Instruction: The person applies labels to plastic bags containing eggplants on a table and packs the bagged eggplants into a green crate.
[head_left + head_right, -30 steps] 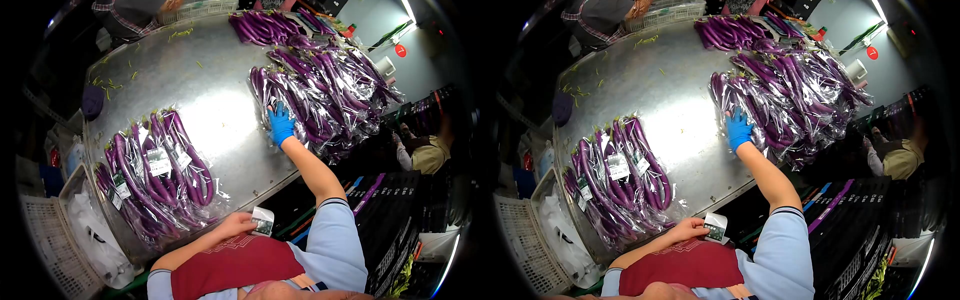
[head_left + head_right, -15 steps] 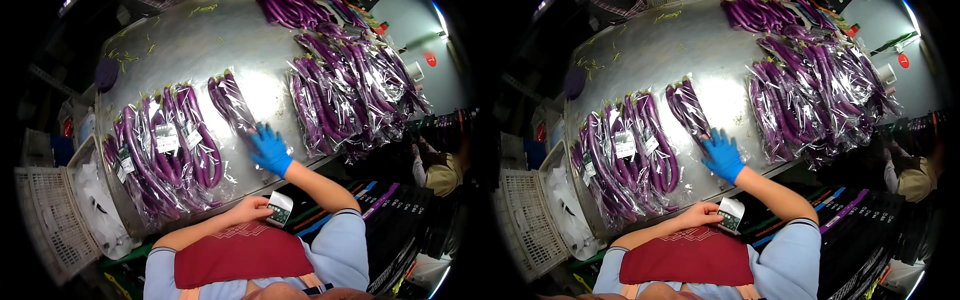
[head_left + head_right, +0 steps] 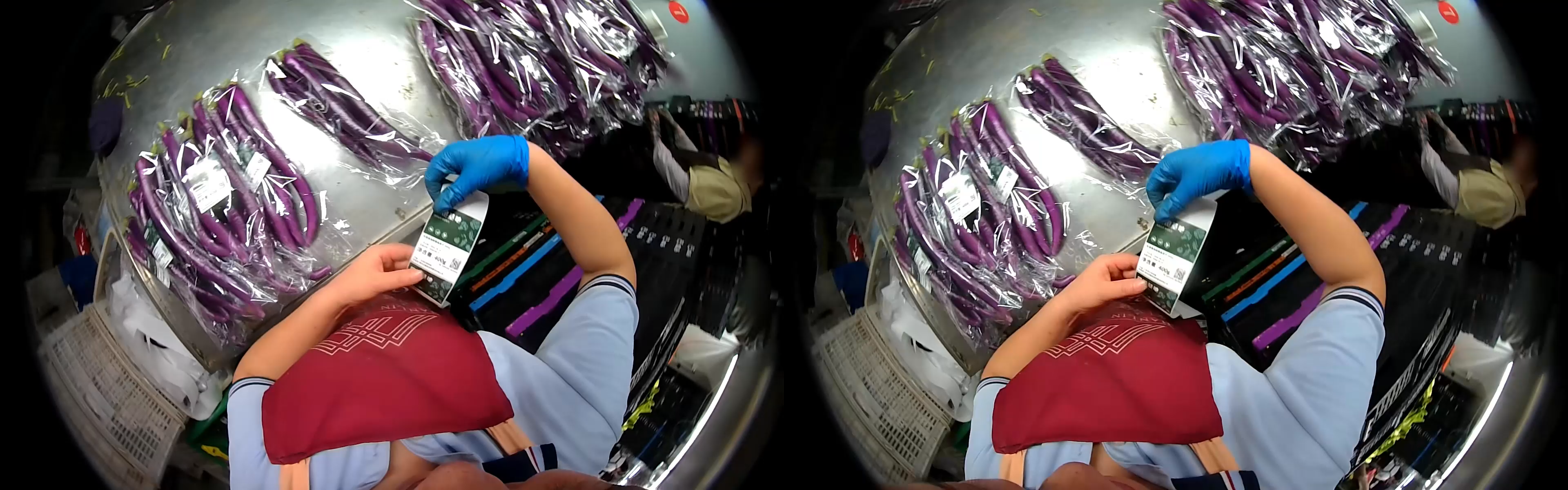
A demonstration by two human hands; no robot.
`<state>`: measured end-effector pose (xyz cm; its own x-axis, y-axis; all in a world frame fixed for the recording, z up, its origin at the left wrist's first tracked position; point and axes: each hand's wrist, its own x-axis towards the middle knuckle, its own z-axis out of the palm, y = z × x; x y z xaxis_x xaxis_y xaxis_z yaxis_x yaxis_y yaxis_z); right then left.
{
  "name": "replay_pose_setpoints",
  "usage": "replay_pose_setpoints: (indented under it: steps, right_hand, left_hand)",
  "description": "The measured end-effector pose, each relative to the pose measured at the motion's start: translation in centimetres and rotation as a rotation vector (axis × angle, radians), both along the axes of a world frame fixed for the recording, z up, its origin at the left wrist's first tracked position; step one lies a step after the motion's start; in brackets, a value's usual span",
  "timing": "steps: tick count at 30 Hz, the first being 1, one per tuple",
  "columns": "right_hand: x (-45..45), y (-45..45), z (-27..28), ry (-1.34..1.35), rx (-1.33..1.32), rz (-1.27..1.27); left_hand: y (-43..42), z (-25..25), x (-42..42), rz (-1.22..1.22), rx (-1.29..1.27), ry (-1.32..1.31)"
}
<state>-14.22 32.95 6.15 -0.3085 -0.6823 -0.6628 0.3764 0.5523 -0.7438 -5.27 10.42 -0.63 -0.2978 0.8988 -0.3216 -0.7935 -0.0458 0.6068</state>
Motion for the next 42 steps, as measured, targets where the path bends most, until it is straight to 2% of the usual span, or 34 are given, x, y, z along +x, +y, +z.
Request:
replay_pose_setpoints:
  steps: [4, 7, 8, 9, 11, 13, 16, 19, 22, 24, 27, 31, 33, 35, 39, 40, 42]
  right_hand:
    - [0.7, 1.0, -1.7, -0.01, 0.11, 0.029]
    - [2.0, 1.7, -4.1, 0.366, 0.07, 0.013]
    - [2.9, 1.5, -5.2, 0.834, 0.074, -0.003]
    - [3.1, 0.3, -3.7, 1.013, 0.175, 0.007]
    - [3.9, -1.5, -1.5, 0.684, 0.201, 0.008]
    - [5.8, -3.0, -0.8, 0.589, 0.207, 0.023]
    - [7.3, -3.9, -1.7, 0.583, 0.253, 0.073]
    - [7.7, -3.8, -3.0, 0.585, 0.223, 0.07]
    - [7.3, -3.7, -3.2, 0.569, 0.232, 0.075]
    - [6.9, -3.7, -3.0, 0.577, 0.247, 0.076]
    - [5.3, -1.4, -4.3, 0.683, 0.18, -0.135]
    - [-0.6, 1.2, -2.7, 0.427, 0.172, -0.493]
    - [-5.0, 1.6, -2.2, 0.52, 0.179, -0.463]
    - [-9.5, 1.2, -1.7, 0.712, 0.26, -0.385]
    - [-16.3, -2.4, -1.0, 1.304, 0.113, -0.519]
    - [-16.9, -3.8, -0.5, 1.697, 0.003, -0.529]
    - [-17.1, -5.5, -0.5, 2.068, -0.001, -0.332]
  left_hand:
    - [0.0, -0.4, 0.9, -0.036, -0.067, -0.058]
    - [-0.1, -1.1, 1.6, 0.038, -0.169, -0.178]
    - [-0.1, -1.4, 1.9, 0.073, -0.166, -0.187]
    - [-0.2, -1.4, 2.0, 0.106, -0.164, -0.194]
    - [-0.2, -1.3, 2.1, 0.172, -0.163, -0.206]
    - [0.0, -1.2, 2.3, 0.236, -0.195, -0.126]
    - [0.0, -2.5, 2.8, 0.261, -0.239, 0.046]
    - [0.1, -1.5, 2.6, 0.258, -0.304, 0.157]
    - [0.2, -2.2, 2.7, 0.248, -0.316, 0.201]
    - [0.3, -1.8, 2.4, 0.254, -0.306, 0.141]
    - [0.2, -2.1, 2.4, 0.26, -0.28, 0.096]
    - [-0.1, -2.9, 2.3, 0.151, -0.303, 0.001]
    - [0.1, -3.1, 2.5, 0.14, -0.287, -0.089]
    - [0.3, -3.4, 2.7, 0.131, -0.231, -0.147]
    - [0.2, -3.6, 1.8, 0.089, -0.227, -0.071]
    - [0.1, -3.5, 1.7, 0.081, -0.23, -0.064]
    - [0.1, -4.9, 1.9, 0.049, -0.224, -0.013]
